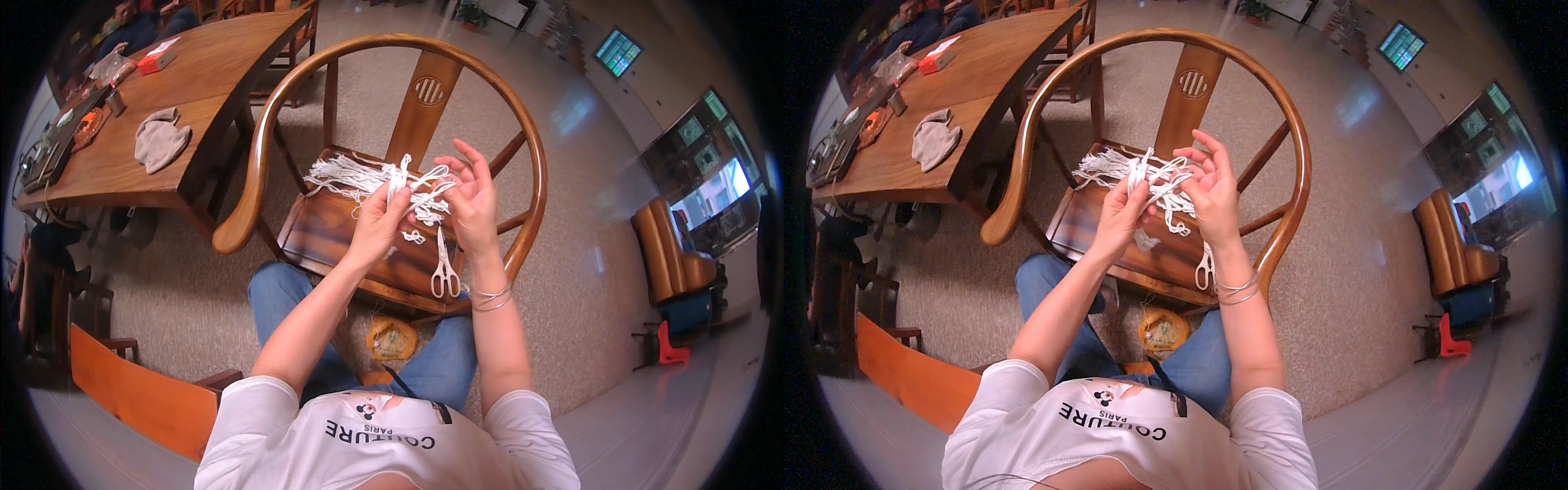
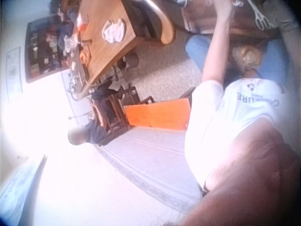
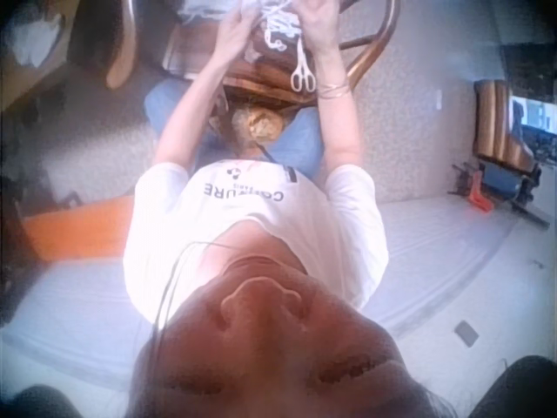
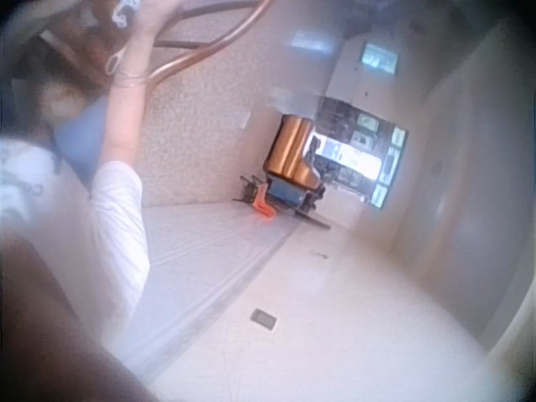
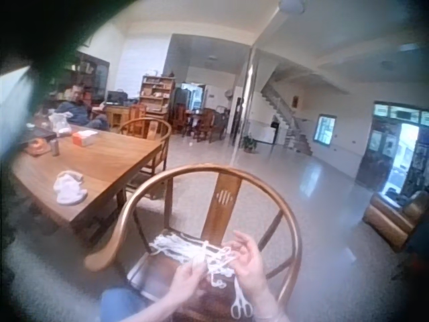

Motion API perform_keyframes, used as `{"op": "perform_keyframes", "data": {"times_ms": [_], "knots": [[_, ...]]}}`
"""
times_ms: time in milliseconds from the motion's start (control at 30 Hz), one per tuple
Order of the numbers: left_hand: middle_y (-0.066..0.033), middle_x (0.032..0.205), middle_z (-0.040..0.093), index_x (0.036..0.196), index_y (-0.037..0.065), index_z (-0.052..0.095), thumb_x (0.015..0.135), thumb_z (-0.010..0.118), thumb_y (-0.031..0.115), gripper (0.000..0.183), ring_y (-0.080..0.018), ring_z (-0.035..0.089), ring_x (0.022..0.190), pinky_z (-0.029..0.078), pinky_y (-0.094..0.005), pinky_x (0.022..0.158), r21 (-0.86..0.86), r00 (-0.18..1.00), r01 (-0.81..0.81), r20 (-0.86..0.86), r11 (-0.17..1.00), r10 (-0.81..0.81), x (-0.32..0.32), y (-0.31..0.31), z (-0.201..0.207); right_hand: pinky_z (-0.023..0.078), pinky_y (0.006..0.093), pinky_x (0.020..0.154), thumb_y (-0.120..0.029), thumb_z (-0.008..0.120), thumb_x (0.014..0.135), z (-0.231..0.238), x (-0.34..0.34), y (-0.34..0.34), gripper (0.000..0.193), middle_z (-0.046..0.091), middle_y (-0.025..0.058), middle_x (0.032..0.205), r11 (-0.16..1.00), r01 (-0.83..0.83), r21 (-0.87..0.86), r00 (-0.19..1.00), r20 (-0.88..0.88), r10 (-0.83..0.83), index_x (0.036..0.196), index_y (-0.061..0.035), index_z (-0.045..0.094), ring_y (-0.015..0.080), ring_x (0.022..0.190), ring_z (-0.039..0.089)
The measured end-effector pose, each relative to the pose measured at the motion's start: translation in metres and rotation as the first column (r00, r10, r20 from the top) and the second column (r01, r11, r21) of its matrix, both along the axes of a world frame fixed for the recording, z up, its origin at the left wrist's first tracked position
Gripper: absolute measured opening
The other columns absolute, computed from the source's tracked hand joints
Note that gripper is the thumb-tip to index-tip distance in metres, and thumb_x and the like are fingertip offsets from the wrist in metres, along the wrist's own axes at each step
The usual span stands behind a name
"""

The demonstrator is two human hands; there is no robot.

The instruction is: The person organizes and cuts white strings from a bundle, then wraps them around their hand and a small orange container.

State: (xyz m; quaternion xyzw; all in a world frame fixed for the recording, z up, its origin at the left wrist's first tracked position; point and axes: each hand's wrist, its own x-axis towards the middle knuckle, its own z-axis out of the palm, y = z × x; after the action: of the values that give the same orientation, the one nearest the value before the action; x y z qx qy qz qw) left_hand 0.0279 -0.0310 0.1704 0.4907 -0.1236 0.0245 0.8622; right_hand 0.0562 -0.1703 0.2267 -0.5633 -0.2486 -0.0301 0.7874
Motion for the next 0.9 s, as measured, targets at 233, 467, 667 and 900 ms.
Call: {"op": "perform_keyframes", "data": {"times_ms": [233,467,667,900], "knots": [[-0.0012,0.086,0.061,0.102,0.004,0.056,0.094,0.051,0.019,0.018,-0.0055,0.055,0.074,0.044,-0.0193,0.065,-0.122,0.991,-0.127,0.027,0.984,0.132,0.000,-0.009,-0.006,0.050,0.0244,0.072,0.001,0.057,0.083,-0.017,-0.010,0.002,0.054,0.049,0.0132,0.109,0.991,0.074,0.113,0.997,0.008,-0.075,0.131,-0.0001,0.032,0.0144,0.083,0.058],[-0.0017,0.087,0.061,0.104,0.006,0.056,0.093,0.053,0.017,0.017,-0.0055,0.053,0.072,0.041,-0.0195,0.064,-0.104,0.990,-0.127,0.042,0.986,0.132,-0.007,0.001,-0.016,0.042,0.0187,0.056,-0.005,0.052,0.090,-0.021,-0.026,-0.007,0.007,0.054,0.0040,0.075,0.948,-0.029,0.317,0.998,-0.039,0.043,0.095,-0.0007,0.052,0.0082,0.066,0.050],[0.0007,0.081,0.061,0.106,0.006,0.057,0.091,0.055,0.016,0.018,-0.0026,0.052,0.069,0.040,-0.0156,0.059,-0.076,0.999,-0.018,-0.044,0.997,0.015,-0.023,0.003,-0.006,0.029,0.0151,0.041,-0.001,0.052,0.088,-0.026,-0.026,-0.013,0.010,0.050,0.0019,0.073,0.967,-0.114,0.229,0.989,-0.068,0.133,0.098,-0.0020,0.050,0.0022,0.051,0.038],[-0.0003,0.082,0.060,0.111,0.008,0.055,0.090,0.055,0.016,0.021,-0.0038,0.050,0.066,0.037,-0.0158,0.054,-0.065,0.997,0.036,-0.070,0.997,-0.041,-0.030,0.003,-0.012,0.021,0.0145,0.037,0.005,0.052,0.084,-0.016,-0.036,-0.007,0.016,0.051,0.0001,0.072,0.975,-0.123,0.186,0.955,-0.245,0.167,0.100,-0.0008,0.051,-0.0009,0.045,0.031]]}}
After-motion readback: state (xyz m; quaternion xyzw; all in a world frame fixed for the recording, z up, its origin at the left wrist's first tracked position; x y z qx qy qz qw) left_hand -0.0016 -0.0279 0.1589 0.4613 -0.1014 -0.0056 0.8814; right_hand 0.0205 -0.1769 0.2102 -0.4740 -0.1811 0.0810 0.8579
